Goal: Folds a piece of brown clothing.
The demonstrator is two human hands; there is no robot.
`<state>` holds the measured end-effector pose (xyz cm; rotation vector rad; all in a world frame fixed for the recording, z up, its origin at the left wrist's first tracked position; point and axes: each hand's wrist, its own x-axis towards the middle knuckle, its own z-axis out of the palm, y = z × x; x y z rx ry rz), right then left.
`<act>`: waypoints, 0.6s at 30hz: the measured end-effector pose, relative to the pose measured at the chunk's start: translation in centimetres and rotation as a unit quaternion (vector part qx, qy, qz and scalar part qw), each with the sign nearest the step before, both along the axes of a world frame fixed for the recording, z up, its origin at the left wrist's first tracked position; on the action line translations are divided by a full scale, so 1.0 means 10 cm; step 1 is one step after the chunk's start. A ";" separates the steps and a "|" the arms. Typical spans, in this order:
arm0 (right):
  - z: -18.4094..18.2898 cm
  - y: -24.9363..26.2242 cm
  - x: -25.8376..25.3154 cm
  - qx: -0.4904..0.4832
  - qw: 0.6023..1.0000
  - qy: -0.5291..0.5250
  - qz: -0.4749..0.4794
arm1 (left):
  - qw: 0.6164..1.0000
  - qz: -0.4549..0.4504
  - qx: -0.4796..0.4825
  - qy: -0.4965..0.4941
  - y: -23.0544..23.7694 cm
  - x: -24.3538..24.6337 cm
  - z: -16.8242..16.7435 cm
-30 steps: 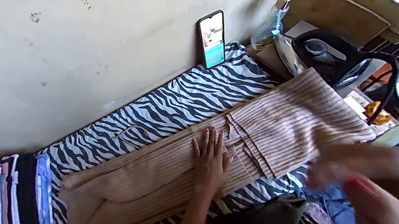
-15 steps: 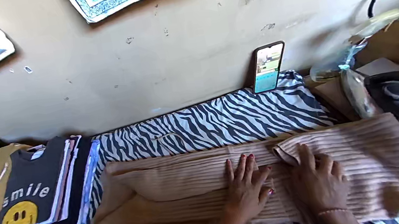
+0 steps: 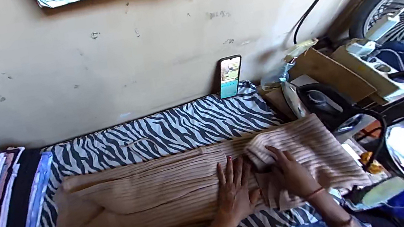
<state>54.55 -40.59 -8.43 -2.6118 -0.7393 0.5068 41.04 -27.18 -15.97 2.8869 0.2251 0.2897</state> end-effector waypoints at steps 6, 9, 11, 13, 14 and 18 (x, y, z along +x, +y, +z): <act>-0.52 0.25 -0.60 -0.007 0.969 -0.241 -0.046 | 1.000 0.023 -0.001 0.010 -0.01 -0.02 0.02; -0.38 0.27 -0.28 -0.034 0.984 -0.174 -0.036 | 0.999 0.025 0.021 0.020 -0.01 -0.01 0.01; -0.23 0.22 -0.06 -0.008 0.996 -0.081 -0.036 | 0.999 0.024 0.020 0.029 -0.01 0.00 -0.01; -0.18 -0.01 0.19 0.120 0.991 0.001 -0.063 | 0.999 0.014 -0.002 0.049 -0.02 0.02 0.00; -0.15 -0.17 0.29 0.210 0.975 0.032 -0.070 | 0.999 0.008 -0.020 0.044 -0.02 0.02 0.01; 0.45 -0.33 0.27 0.341 0.938 -0.049 0.024 | 0.941 -0.064 -0.303 -0.134 0.21 -0.14 0.25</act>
